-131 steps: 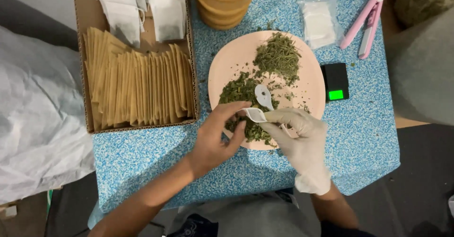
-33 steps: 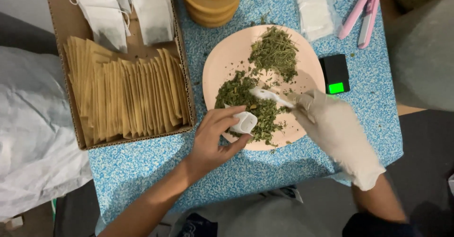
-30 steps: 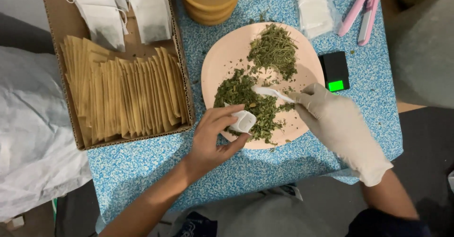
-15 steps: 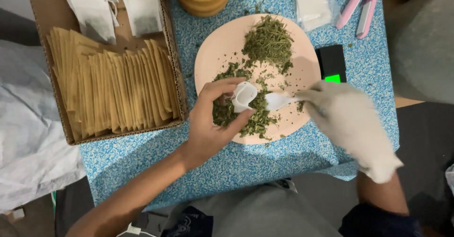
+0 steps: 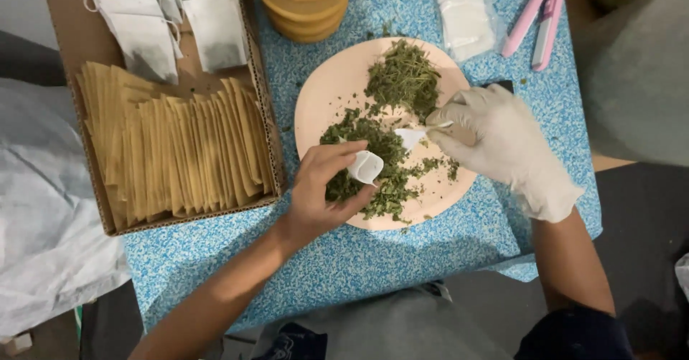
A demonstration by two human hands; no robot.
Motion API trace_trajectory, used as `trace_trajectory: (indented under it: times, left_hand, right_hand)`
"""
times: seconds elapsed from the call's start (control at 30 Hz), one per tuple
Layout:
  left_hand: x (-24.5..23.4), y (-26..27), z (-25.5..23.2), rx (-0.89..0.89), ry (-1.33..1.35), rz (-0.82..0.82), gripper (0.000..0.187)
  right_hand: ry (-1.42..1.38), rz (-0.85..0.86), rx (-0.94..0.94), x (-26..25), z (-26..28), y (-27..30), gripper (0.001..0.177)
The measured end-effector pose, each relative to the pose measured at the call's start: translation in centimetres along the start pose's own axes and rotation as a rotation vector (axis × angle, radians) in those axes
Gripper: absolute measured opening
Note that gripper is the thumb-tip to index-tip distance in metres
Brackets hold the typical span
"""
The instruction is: Filling small white filter bags with loose green tea leaves using a plastic spoon on a production table.
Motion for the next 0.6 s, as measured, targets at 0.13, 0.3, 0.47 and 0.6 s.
trace_trajectory:
  times: [0.13,0.3,0.47,0.6]
  left_hand:
    - [0.1,-0.2,0.8,0.007,-0.012,-0.024,0.049]
    - [-0.5,-0.5,0.4,-0.011,-0.03,-0.024,0.054]
    - [-0.3,-0.4,0.6,-0.011,0.002,-0.032,0.054]
    - [-0.1,-0.1,1.2,-0.029,0.004,-0.032,0.054]
  right_hand:
    - [0.084,0.032,-0.05,0.0,-0.6,-1.7,0.02]
    - [0.367,-0.055,-0.201,-2.1,2.2,-4.0,0.025]
    - [0.311,-0.122,-0.151,-0.4,1.3,-3.1,0.023]
    - [0.321,-0.118,-0.114,1.9,-0.9,-1.5,0.025]
Point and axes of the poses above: each hand's wrist, its own y-axis away from the middle knuckle, its own x-axis out of the palm, z = x × y, the point moved 1 cm from there along -y, towards the middle knuckle, and after that the axes turned 9 degrees about -x, right-handed, at the moved point
